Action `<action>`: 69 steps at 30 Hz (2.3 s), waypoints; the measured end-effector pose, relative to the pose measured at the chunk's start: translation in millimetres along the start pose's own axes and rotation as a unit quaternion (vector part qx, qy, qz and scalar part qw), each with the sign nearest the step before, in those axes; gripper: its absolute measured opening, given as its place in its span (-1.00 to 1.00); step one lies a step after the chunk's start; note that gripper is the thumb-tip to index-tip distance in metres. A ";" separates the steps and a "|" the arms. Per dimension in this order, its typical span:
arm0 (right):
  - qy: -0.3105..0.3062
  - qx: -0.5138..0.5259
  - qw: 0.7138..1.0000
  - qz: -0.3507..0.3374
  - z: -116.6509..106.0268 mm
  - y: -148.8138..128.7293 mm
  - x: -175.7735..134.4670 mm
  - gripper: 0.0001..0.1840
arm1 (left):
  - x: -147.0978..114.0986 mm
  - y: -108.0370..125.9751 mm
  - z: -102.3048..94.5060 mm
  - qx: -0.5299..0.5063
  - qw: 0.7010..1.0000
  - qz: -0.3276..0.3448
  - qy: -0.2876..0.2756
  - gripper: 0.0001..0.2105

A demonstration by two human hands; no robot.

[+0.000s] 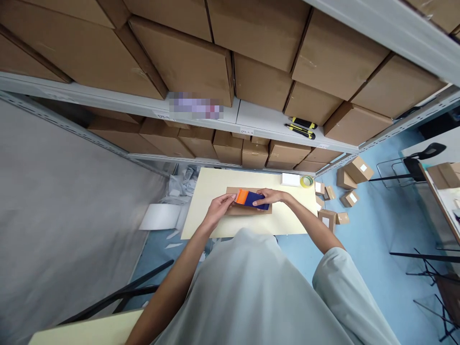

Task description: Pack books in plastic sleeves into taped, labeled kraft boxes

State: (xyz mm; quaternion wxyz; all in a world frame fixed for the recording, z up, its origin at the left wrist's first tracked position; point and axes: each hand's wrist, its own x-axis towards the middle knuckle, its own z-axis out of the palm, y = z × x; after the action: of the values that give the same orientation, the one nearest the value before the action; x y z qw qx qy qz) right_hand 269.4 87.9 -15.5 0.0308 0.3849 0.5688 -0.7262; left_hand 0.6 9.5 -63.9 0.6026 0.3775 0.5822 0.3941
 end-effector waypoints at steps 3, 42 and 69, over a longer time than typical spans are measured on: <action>0.006 -0.022 1.000 -0.005 1.8 -3.1 -1.8 -0.27 | -0.1 0.7 -0.4 -0.017 1.000 -0.010 0.006 -0.21; -0.049 -0.105 0.987 0.109 18.6 -80.5 -32.4 -0.32 | -21.0 -1.4 -11.2 -0.058 0.997 -0.044 -0.006 -0.41; -0.008 -0.146 0.970 0.196 -22.4 -53.7 -19.1 -0.20 | 32.3 -54.8 -72.3 -0.061 0.994 -0.084 0.040 -0.55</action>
State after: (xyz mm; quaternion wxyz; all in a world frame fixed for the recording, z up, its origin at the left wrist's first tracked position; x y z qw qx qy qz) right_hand 268.6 118.3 37.6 0.2336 0.4742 0.5819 -0.6180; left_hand -69.4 16.6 -129.7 0.6318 0.2737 0.6107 0.3911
